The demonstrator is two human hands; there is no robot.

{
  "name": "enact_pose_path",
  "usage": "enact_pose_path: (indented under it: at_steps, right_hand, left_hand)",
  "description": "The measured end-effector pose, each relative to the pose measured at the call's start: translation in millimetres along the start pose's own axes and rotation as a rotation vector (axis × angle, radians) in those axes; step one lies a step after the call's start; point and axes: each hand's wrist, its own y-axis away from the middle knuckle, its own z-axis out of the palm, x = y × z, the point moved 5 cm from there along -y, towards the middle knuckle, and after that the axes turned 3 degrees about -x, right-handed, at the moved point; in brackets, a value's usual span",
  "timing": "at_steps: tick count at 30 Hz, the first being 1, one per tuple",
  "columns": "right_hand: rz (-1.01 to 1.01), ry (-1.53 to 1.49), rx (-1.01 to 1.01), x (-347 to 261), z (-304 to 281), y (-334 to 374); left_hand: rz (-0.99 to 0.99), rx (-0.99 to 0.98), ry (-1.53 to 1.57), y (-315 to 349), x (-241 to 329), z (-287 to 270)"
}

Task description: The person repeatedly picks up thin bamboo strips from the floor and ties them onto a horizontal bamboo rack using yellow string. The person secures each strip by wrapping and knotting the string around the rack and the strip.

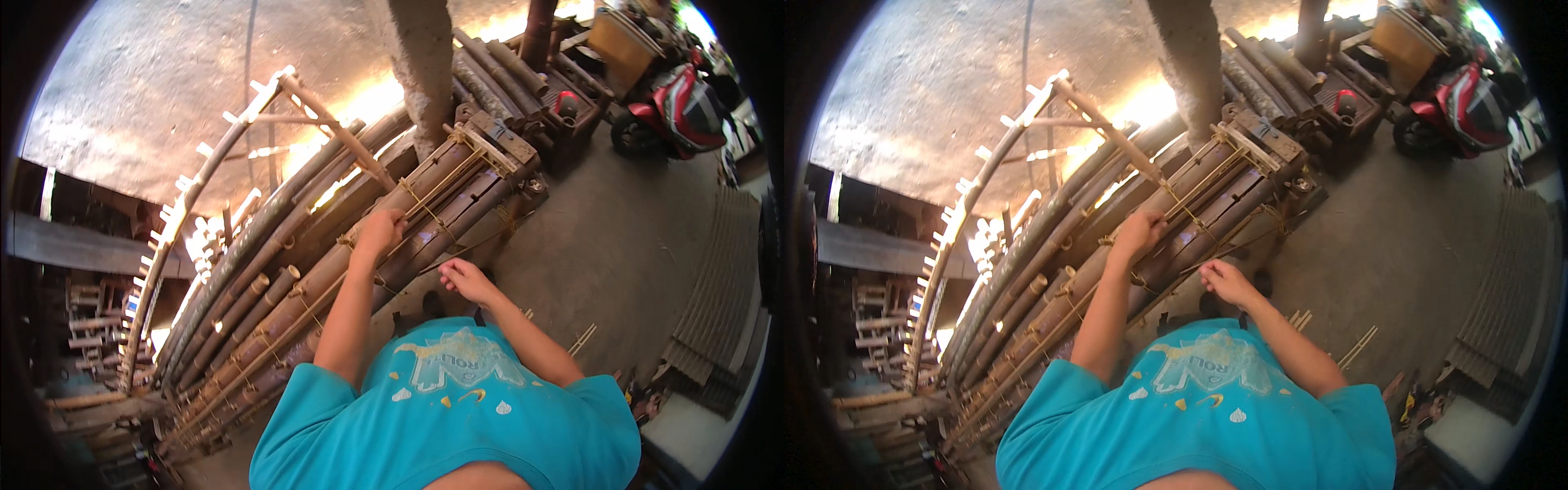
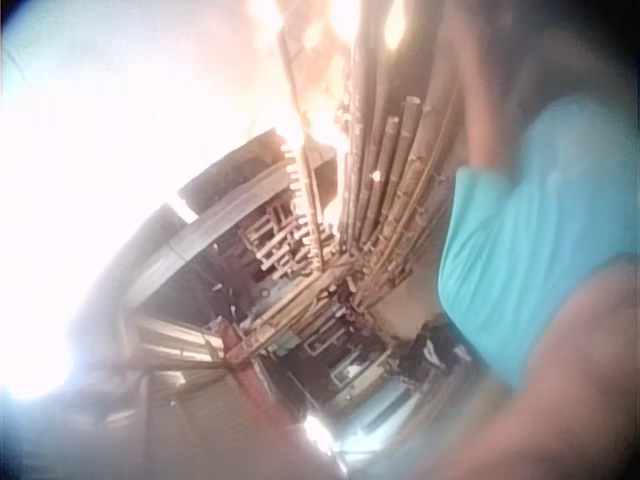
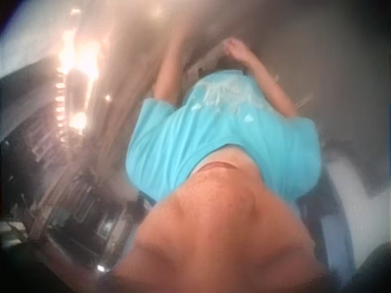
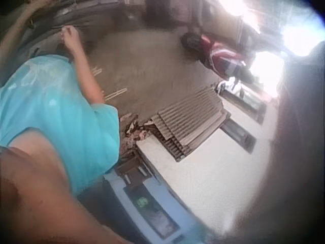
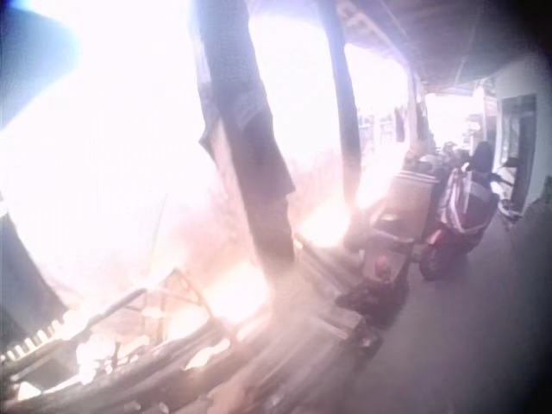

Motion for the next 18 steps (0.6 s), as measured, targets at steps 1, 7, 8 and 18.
enact_pose_path:
  at_steps: [1, 7, 8, 18]
  right_hand:
    - [-0.017, 0.023, -0.039, -7.6, -3.9, -7.8]
    - [0.074, 0.009, -0.195, -23.8, -10.9, -25.0]
    - [0.114, -0.002, -0.205, -23.3, -13.5, -25.7]
    - [0.294, -0.357, -0.184, -18.2, -41.0, -35.6]
  left_hand:
    - [-0.018, 0.000, 0.055, -1.2, 2.2, -6.6]
    - [-0.091, 0.024, 0.014, -18.8, -4.1, 11.7]
    - [-0.105, 0.000, -0.013, -19.5, -2.1, 13.1]
    - [-0.195, -0.027, 0.122, -15.6, 11.3, 8.3]
